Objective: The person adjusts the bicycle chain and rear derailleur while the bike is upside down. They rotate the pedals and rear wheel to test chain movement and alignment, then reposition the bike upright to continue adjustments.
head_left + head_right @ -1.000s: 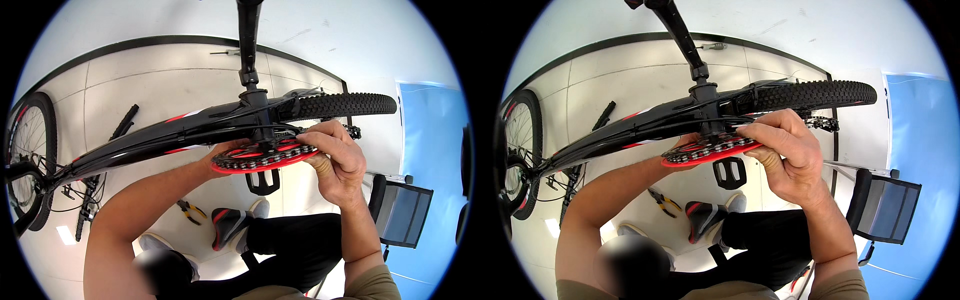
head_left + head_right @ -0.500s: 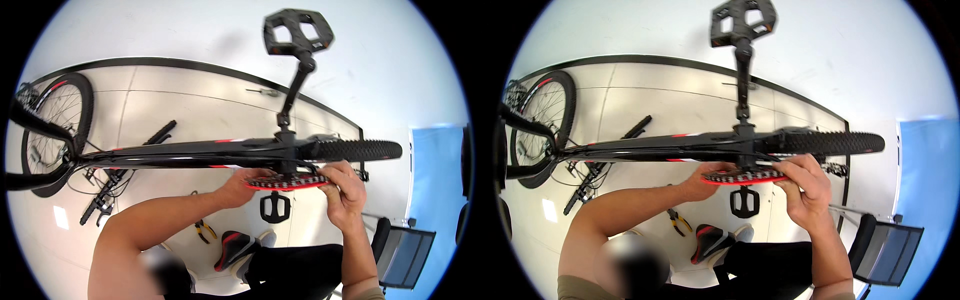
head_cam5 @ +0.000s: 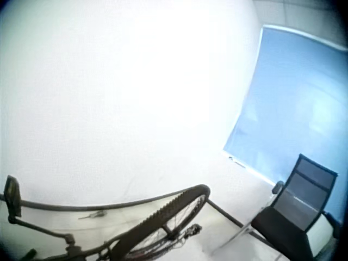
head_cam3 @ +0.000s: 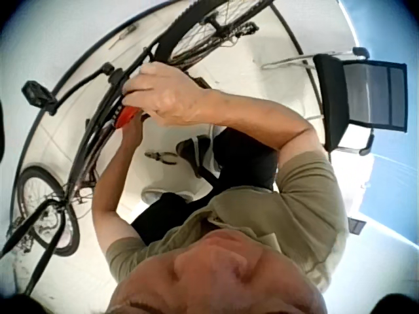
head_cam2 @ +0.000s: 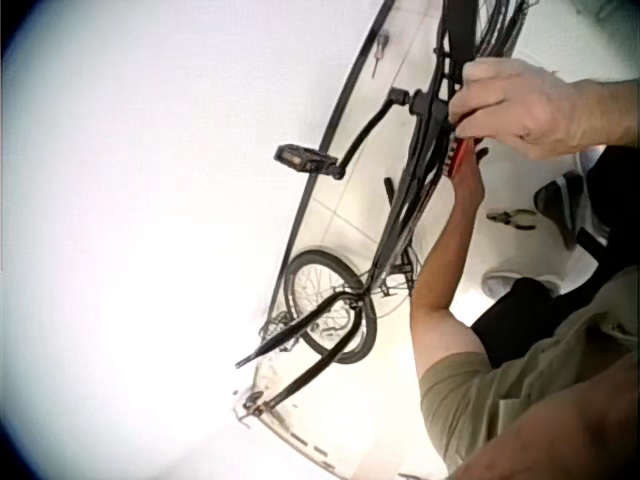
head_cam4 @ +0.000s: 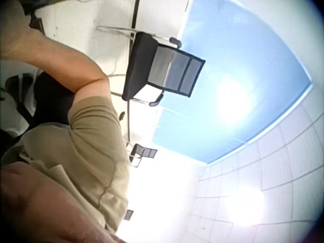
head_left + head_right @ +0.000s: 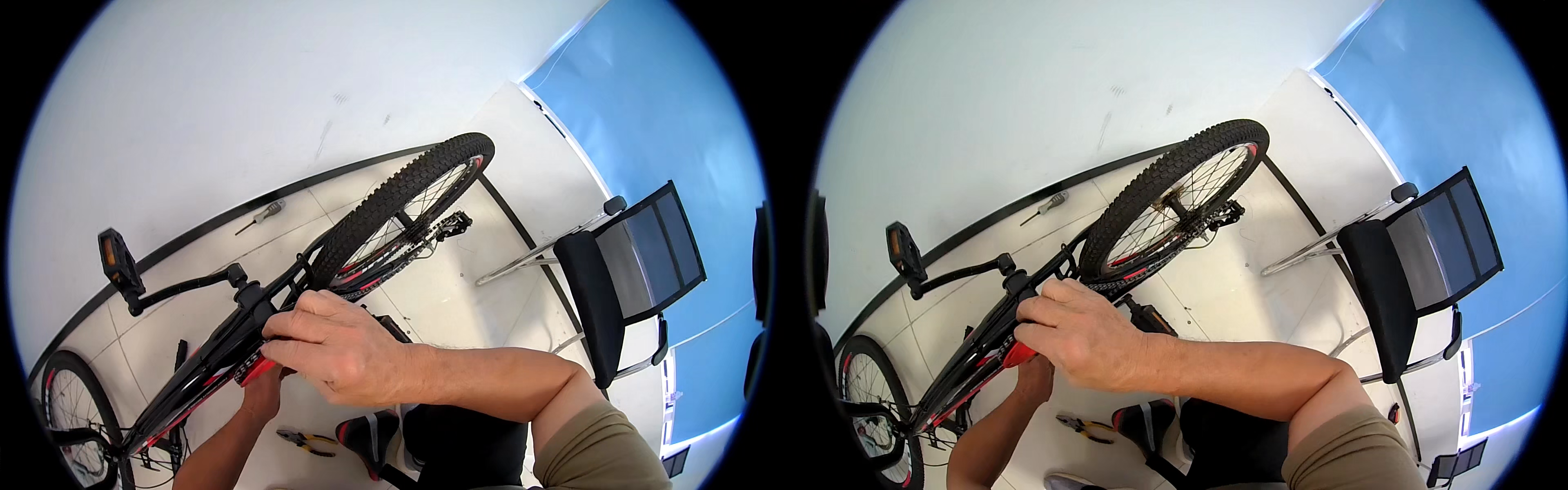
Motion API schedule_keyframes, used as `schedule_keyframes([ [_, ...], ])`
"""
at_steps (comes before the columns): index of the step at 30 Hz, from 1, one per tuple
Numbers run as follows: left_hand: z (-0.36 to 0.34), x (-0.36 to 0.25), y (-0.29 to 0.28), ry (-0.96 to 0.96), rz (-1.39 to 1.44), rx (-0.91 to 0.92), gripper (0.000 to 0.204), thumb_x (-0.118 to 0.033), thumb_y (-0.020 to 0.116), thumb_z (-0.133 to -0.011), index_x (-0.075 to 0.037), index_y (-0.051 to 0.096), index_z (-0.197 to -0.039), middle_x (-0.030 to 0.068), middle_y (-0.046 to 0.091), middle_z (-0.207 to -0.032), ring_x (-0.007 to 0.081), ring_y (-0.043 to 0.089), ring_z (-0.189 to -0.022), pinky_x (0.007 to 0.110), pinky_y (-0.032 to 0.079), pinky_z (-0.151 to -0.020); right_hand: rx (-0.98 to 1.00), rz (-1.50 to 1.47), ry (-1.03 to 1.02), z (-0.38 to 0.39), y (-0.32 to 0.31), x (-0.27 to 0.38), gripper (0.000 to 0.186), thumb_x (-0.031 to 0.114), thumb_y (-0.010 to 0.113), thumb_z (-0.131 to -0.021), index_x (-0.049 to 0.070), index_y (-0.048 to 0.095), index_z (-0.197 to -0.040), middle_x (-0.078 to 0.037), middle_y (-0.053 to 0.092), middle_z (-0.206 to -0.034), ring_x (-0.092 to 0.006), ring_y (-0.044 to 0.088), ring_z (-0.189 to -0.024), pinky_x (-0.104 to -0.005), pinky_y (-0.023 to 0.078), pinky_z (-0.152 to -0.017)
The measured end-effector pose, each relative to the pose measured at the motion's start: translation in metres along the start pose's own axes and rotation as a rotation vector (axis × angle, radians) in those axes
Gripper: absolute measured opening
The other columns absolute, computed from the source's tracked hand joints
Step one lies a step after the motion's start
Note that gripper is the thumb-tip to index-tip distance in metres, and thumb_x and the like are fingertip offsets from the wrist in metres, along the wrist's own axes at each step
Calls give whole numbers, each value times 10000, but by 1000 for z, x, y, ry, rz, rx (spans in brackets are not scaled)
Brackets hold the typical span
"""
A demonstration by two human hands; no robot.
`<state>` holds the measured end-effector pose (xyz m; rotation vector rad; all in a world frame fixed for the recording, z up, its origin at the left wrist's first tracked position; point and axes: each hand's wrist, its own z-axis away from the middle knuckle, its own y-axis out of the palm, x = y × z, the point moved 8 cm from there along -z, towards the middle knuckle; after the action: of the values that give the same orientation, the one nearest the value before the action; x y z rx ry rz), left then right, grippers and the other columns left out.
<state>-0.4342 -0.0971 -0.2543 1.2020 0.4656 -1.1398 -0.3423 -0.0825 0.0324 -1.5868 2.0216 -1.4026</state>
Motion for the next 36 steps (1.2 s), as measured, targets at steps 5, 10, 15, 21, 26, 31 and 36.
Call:
schedule_keyframes([
  [5,13,-4,-54,144,-15,-61,257,-184,631,-1040,-50,671,-1255,63,707,-1159,188,671,-1075,401,570,-904,2,0,-4,-18,8,3,330,-64,714,-736,4,725,-1059,-132,684,-1081,-282,574,-806,-387,477,-707],
  [10,22,-4,-61,209,-202,-35,301,3,610,-1009,12,635,-1309,109,663,-1322,177,666,-1058,356,576,-924,72,78,70,-10,5,-6,336,-67,773,-760,15,734,-1084,-134,707,-1032,-290,618,-783,-378,512,-688],
  [15,55,-37,-63,368,-180,-15,285,-26,638,-1017,-15,640,-1302,119,617,-1410,171,646,-1085,368,558,-985,110,18,137,-14,11,-7,316,-62,795,-789,18,738,-1089,-144,724,-1034,-294,664,-853,-362,535,-739],
  [21,76,-62,-53,446,-356,-114,203,-97,677,-1010,7,701,-1182,125,693,-1215,185,660,-1037,320,552,-927,197,-40,306,-2,2,-31,261,-66,765,-847,4,699,-1090,-168,724,-1064,-249,679,-884,-324,556,-772],
  [26,73,-60,-47,417,-253,-71,177,-21,627,-1027,17,687,-1189,110,678,-1249,165,646,-1057,325,545,-962,200,-17,319,-1,1,-33,243,-57,753,-869,-2,694,-1097,-163,723,-1068,-229,688,-893,-309,553,-777],
  [31,73,-64,-54,480,-292,-93,183,-4,643,-1008,20,686,-1184,119,695,-1220,161,661,-1038,313,553,-943,183,3,275,-6,6,-27,252,-58,761,-857,0,702,-1094,-161,721,-1045,-246,691,-892,-315,551,-786],
  [36,83,-81,-53,576,-404,-114,201,-22,692,-979,14,694,-1177,131,719,-1155,177,689,-1000,310,569,-914,173,42,189,-10,9,-18,246,-42,786,-834,11,725,-1067,-146,719,-1005,-267,661,-862,-330,535,-752],
])
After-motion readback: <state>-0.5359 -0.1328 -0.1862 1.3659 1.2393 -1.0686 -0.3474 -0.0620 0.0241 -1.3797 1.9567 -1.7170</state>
